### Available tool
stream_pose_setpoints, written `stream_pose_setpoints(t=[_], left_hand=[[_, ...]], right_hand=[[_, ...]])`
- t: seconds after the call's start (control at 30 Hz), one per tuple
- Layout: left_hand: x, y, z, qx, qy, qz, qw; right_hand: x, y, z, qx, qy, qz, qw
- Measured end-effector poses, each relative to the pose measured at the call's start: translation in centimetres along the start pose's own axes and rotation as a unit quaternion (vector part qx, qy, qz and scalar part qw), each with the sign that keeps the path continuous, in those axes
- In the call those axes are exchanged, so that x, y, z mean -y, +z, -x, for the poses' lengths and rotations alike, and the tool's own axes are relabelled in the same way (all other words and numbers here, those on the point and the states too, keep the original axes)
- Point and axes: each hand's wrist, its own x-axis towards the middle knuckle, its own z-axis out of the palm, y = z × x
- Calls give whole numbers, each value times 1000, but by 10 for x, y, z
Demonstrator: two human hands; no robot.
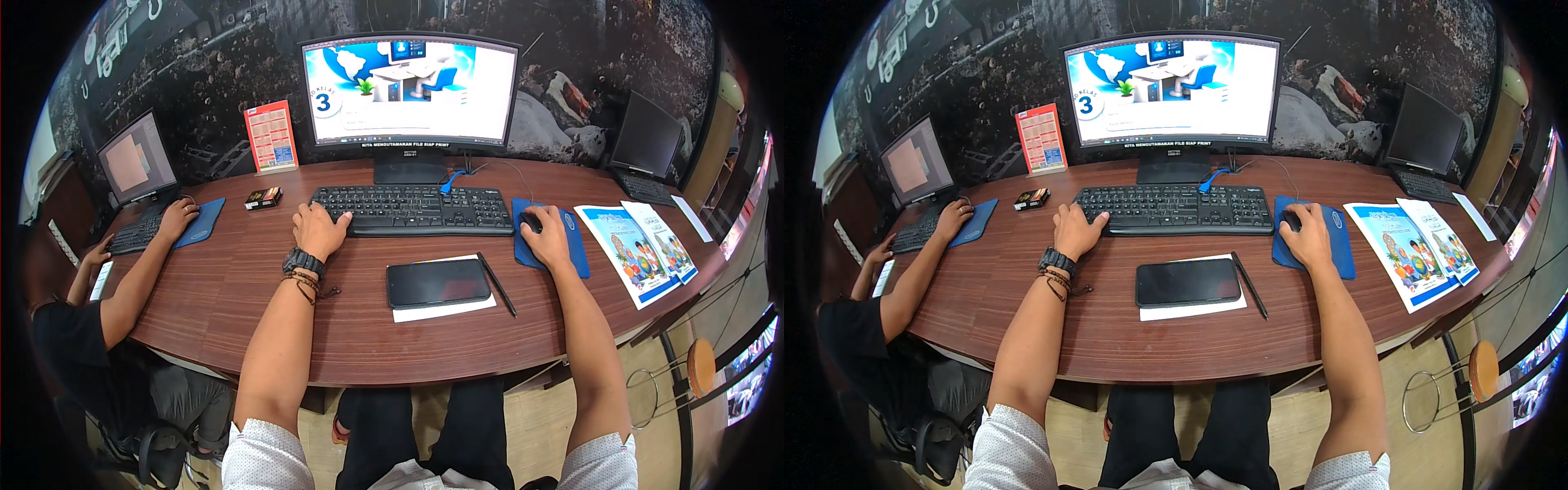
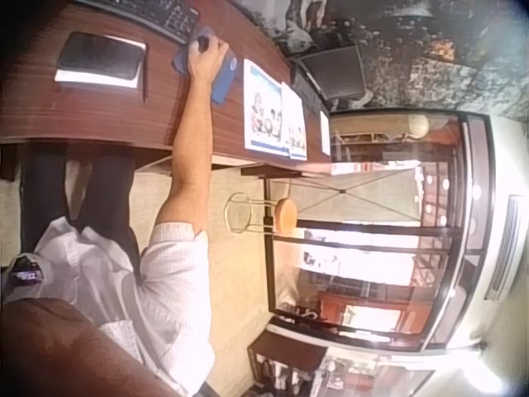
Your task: Using a computer to perform graphic design tasks with keyboard and mouse.
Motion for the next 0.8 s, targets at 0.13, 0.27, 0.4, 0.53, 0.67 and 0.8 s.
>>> stream_pose_setpoints(t=[0.13, 0.27, 0.4, 0.53, 0.67, 0.8], left_hand=[[-1, -1, 1, 6, -4, 2, 1000], [-1, -2, 1, 6, -4, 0, 1000], [-2, -2, 2, 7, -5, 4, 1000], [0, -2, 1, 3, -6, 7, 1000], [0, -1, 1, 1, -1, 11, 1000], [-1, -1, 1, 1, 0, 11, 1000]], right_hand=[[1, 0, 1, 5, 10, 0, 1000], [-1, 0, 0, 7, 7, -6, 1000], [-1, 0, 0, 1, 9, -1, 1000], [1, 0, 0, -4, 14, 6, 1000], [-2, 1, 0, -9, 11, 6, 1000], [-2, 2, -1, -8, 6, 5, 1000]])
